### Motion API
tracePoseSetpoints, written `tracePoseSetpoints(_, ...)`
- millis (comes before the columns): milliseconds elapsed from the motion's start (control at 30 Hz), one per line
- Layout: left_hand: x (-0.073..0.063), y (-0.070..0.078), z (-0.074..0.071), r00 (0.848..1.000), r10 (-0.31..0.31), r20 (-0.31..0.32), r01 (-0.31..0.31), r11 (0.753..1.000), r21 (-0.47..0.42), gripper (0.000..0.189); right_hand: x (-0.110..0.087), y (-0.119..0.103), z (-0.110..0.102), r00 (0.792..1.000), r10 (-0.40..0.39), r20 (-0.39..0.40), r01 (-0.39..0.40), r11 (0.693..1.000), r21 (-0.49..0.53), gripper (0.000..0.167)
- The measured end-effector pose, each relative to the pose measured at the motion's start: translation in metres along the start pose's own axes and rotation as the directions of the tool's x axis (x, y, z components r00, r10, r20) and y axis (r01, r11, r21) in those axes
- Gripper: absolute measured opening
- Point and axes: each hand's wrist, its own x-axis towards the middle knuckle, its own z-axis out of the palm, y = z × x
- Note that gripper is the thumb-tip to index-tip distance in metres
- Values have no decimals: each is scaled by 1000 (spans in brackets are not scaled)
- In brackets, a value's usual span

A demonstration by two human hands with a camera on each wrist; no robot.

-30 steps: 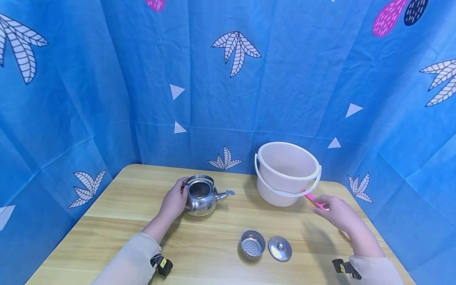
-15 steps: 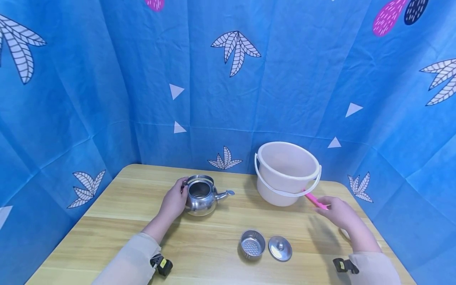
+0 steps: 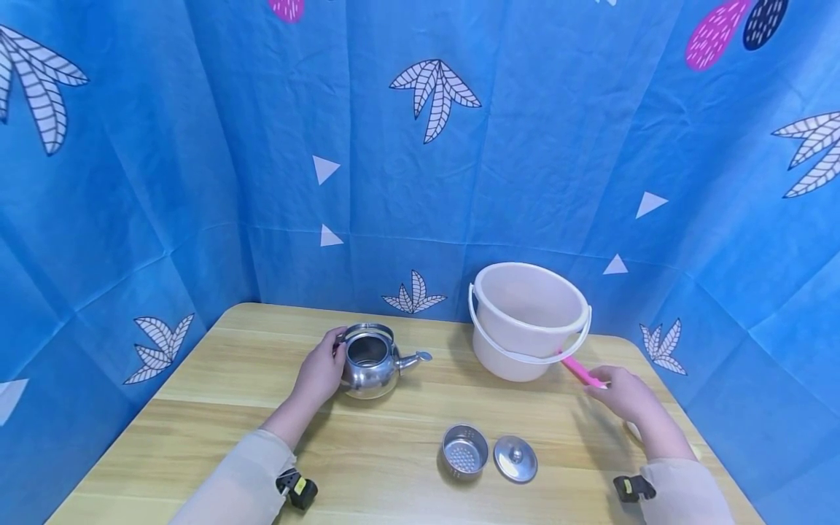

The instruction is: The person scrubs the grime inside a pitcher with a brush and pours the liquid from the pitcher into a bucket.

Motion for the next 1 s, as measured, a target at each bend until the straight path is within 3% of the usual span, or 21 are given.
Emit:
tracePoseSetpoints(267,-1,-1,1,1000,0,1,0,1000,2,43,4,10,7,1000,6,-8,-6,1000,10,48)
tracePoseSetpoints(1000,1,-2,1,1000,-15,13,15,1000,-4,44,15,23,12,992,117,38,-116,993,-18,59)
